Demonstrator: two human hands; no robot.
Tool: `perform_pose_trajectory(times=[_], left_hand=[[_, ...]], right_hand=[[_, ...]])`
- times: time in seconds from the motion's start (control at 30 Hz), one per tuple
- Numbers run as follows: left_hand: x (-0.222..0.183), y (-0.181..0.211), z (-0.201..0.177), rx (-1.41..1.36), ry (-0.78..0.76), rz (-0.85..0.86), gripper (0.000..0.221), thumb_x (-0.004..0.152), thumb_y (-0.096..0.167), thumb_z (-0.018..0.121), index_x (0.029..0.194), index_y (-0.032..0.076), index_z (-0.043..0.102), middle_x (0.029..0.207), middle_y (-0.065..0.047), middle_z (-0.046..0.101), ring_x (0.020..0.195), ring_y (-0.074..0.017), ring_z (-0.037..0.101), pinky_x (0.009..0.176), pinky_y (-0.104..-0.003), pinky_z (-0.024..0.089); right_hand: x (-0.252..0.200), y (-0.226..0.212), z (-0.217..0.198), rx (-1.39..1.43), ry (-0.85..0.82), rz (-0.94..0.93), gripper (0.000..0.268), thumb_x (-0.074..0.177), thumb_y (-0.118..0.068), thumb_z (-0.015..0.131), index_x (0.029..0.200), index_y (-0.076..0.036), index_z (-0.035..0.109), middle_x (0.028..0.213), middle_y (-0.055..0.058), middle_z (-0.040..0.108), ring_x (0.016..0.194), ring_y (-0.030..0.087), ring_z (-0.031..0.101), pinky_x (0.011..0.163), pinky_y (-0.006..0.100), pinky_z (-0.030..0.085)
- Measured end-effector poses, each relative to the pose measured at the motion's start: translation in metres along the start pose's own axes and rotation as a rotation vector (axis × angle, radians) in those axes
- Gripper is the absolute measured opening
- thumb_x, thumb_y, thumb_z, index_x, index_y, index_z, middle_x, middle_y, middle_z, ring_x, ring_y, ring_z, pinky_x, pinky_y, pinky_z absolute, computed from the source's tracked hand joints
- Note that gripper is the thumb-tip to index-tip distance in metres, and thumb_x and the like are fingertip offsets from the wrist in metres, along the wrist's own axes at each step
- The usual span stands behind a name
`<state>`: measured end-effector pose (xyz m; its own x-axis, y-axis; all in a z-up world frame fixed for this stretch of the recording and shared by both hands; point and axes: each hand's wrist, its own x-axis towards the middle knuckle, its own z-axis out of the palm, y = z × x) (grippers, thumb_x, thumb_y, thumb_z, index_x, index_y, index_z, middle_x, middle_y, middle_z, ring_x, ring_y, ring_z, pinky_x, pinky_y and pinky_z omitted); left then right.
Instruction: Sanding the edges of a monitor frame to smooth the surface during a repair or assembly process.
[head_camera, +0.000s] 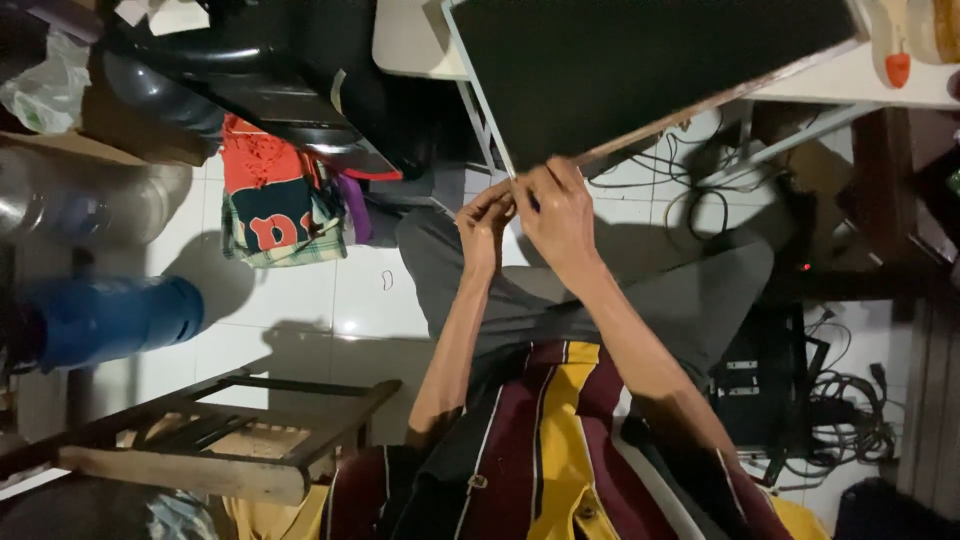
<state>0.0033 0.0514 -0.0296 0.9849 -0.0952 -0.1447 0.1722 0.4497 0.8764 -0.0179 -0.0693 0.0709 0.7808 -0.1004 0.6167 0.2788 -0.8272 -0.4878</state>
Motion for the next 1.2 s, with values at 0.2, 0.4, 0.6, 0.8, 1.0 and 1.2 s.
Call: perform_pose_trajectory(times=[0.2, 0.4, 0.6, 0.8, 1.0, 1.2], left_hand=[[-0.002, 0.011, 0.006, 0.022, 0.021, -0.001, 0.020, 0.095, 0.004, 0.067, 0.111, -0.002, 0.078, 0.105, -0.020, 0.074, 0.102, -0.0231, 0.064, 0.094, -0.059, 0.052], [0.004, -0.011, -0.008, -0.001, 0.027, -0.001, 0.025, 0.094, 0.002, 0.065, 0.115, -0.004, 0.077, 0.105, -0.022, 0.074, 0.099, -0.0284, 0.067, 0.098, -0.061, 0.049], [0.000, 0.012, 0.004, 0.097, 0.000, 0.039, 0.020, 0.097, 0.005, 0.064, 0.109, -0.001, 0.079, 0.094, -0.016, 0.071, 0.089, -0.0198, 0.059, 0.089, -0.055, 0.055], [-0.008, 0.031, 0.016, 0.130, 0.022, 0.018, 0.022, 0.094, 0.003, 0.060, 0.104, -0.003, 0.078, 0.088, -0.013, 0.067, 0.086, -0.0198, 0.059, 0.087, -0.049, 0.056], [-0.009, 0.032, 0.021, 0.129, 0.091, -0.008, 0.017, 0.092, 0.006, 0.066, 0.099, -0.002, 0.079, 0.084, -0.012, 0.066, 0.084, -0.0186, 0.057, 0.083, -0.045, 0.057], [-0.004, 0.025, 0.017, 0.085, 0.104, -0.033, 0.019, 0.089, 0.007, 0.065, 0.100, 0.000, 0.079, 0.085, -0.012, 0.067, 0.082, -0.0207, 0.059, 0.086, -0.049, 0.056]], right_hand=[[-0.001, -0.009, -0.012, 0.047, -0.023, 0.035, 0.020, 0.090, 0.001, 0.078, 0.079, -0.005, 0.063, 0.077, 0.004, 0.054, 0.081, 0.035, 0.064, 0.084, 0.039, 0.054], [0.006, -0.003, -0.003, 0.060, 0.001, 0.012, 0.022, 0.091, -0.005, 0.079, 0.078, -0.008, 0.062, 0.074, 0.005, 0.048, 0.077, 0.032, 0.062, 0.075, 0.039, 0.053], [0.014, -0.004, 0.002, 0.007, 0.025, 0.020, 0.023, 0.089, -0.006, 0.079, 0.077, -0.009, 0.060, 0.075, 0.004, 0.049, 0.074, 0.032, 0.061, 0.068, 0.039, 0.050], [0.008, -0.001, 0.002, -0.051, 0.010, 0.024, 0.022, 0.090, -0.009, 0.079, 0.077, -0.010, 0.062, 0.075, 0.004, 0.050, 0.074, 0.029, 0.061, 0.069, 0.037, 0.049], [-0.003, 0.001, 0.002, -0.058, -0.019, 0.060, 0.022, 0.090, -0.011, 0.078, 0.077, -0.012, 0.061, 0.077, 0.002, 0.051, 0.075, 0.028, 0.063, 0.068, 0.037, 0.049], [-0.003, 0.004, 0.005, -0.053, -0.006, 0.015, 0.026, 0.089, -0.016, 0.080, 0.075, -0.013, 0.059, 0.074, 0.003, 0.048, 0.076, 0.030, 0.061, 0.067, 0.040, 0.048]])
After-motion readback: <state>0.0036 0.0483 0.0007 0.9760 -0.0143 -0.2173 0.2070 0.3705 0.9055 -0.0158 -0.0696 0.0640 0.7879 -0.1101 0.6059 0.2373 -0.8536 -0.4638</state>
